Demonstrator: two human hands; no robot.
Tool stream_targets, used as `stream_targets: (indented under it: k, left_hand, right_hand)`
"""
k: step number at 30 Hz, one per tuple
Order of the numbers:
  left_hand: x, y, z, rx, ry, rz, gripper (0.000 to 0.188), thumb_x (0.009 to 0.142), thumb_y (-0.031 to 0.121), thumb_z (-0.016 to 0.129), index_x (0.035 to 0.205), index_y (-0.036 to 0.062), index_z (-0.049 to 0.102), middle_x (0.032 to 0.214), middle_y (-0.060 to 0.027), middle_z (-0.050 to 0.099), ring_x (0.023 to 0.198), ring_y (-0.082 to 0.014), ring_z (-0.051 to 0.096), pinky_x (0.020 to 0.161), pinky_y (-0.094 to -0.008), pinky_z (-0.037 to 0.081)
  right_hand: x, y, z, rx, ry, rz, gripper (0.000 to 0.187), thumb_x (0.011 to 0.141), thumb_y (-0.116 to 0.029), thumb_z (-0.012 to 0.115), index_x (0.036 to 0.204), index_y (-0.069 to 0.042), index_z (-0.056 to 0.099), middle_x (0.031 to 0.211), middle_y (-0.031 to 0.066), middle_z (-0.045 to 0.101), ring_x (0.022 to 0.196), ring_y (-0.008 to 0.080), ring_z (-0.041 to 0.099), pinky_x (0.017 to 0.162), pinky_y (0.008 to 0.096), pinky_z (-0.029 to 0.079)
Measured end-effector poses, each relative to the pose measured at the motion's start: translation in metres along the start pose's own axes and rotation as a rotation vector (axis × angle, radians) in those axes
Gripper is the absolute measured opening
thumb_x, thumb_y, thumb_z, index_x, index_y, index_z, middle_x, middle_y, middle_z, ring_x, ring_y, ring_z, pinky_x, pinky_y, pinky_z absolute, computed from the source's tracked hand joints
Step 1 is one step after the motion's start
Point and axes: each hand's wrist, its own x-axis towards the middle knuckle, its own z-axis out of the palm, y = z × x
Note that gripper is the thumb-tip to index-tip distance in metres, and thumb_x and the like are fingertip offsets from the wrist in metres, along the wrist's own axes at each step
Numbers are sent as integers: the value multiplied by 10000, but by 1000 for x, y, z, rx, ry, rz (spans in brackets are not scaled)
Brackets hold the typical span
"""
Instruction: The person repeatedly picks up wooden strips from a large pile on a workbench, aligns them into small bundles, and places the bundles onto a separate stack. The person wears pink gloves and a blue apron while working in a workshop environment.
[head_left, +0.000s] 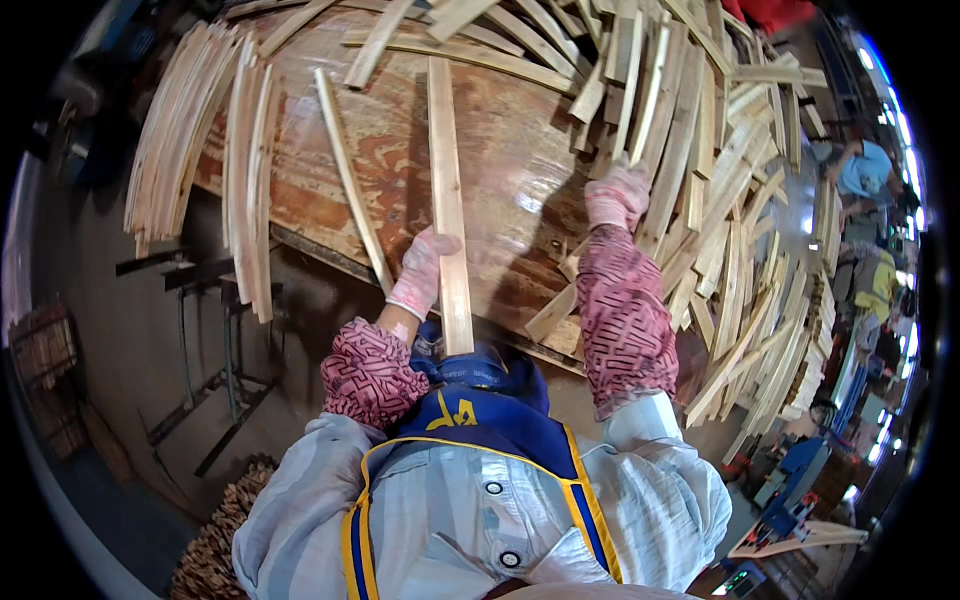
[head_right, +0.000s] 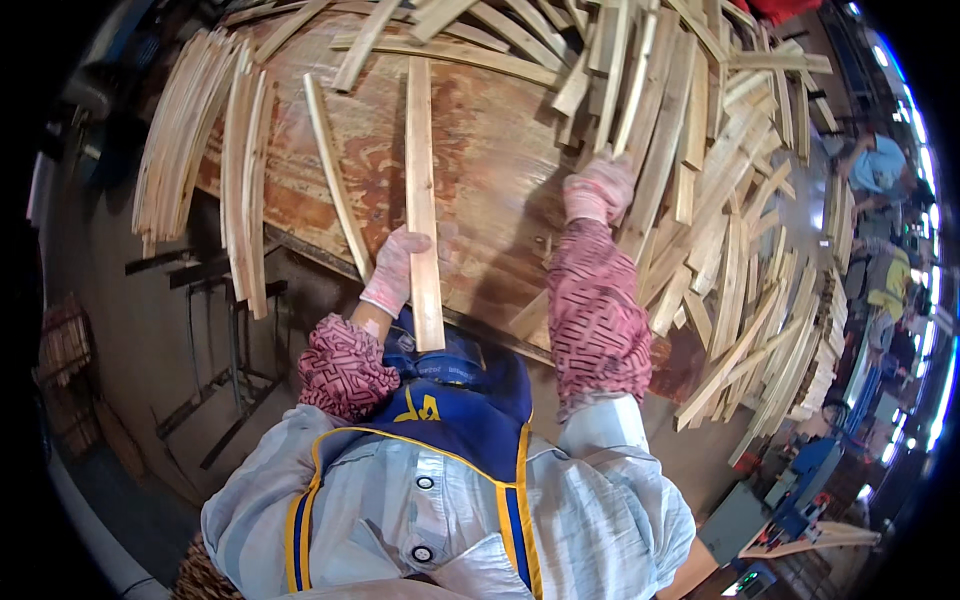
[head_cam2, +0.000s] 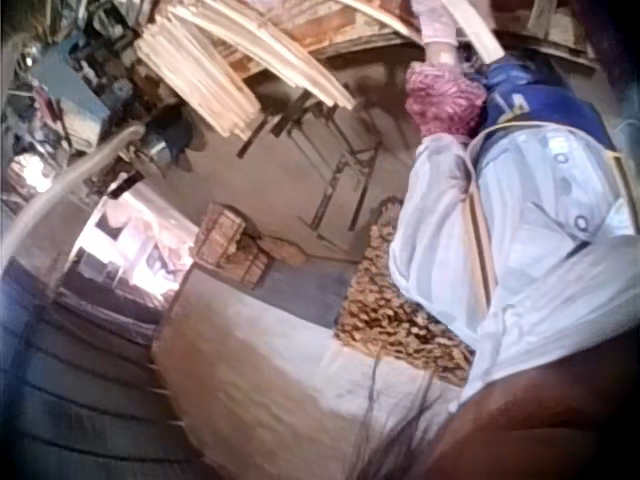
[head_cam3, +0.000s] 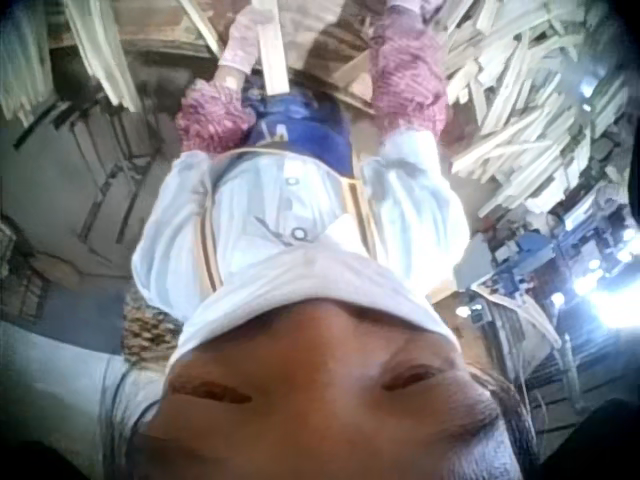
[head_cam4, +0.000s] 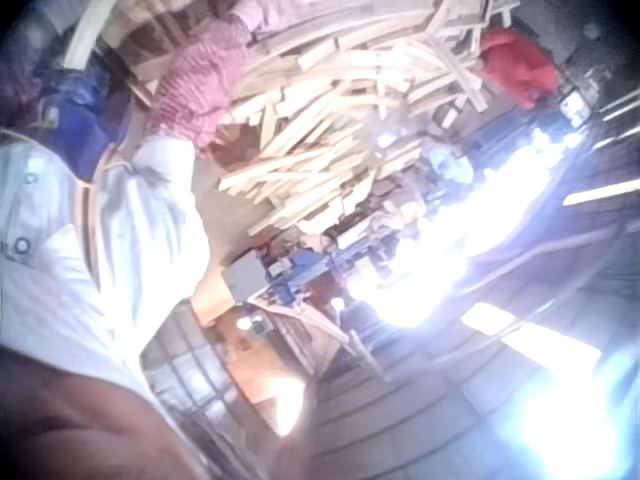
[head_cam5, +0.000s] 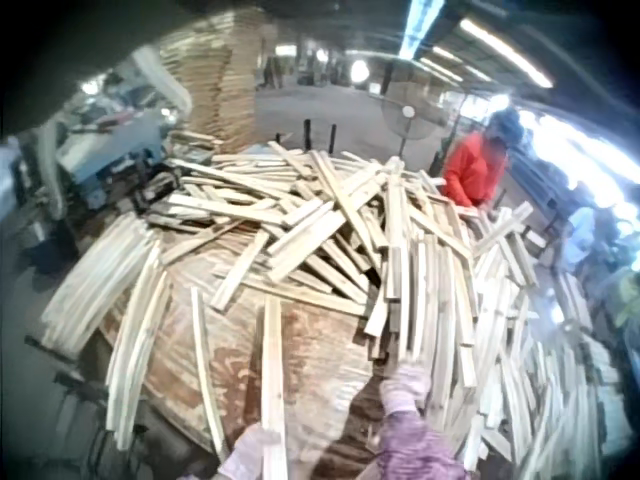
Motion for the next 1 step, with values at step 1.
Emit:
stream_targets:
  k: [1]
  left_hand:
    - [-1, -11, -20, 409, 133, 124, 390, 805, 215, 653, 1142, 29, 589, 964, -114, 665, 803, -242, 681, 819, -403, 575]
  right_hand:
    - [-2, -9, -1, -6, 7, -17, 685, 786, -148, 671, 1413, -200, 402, 1434, 126, 344, 1288, 311, 420, 879, 513, 518]
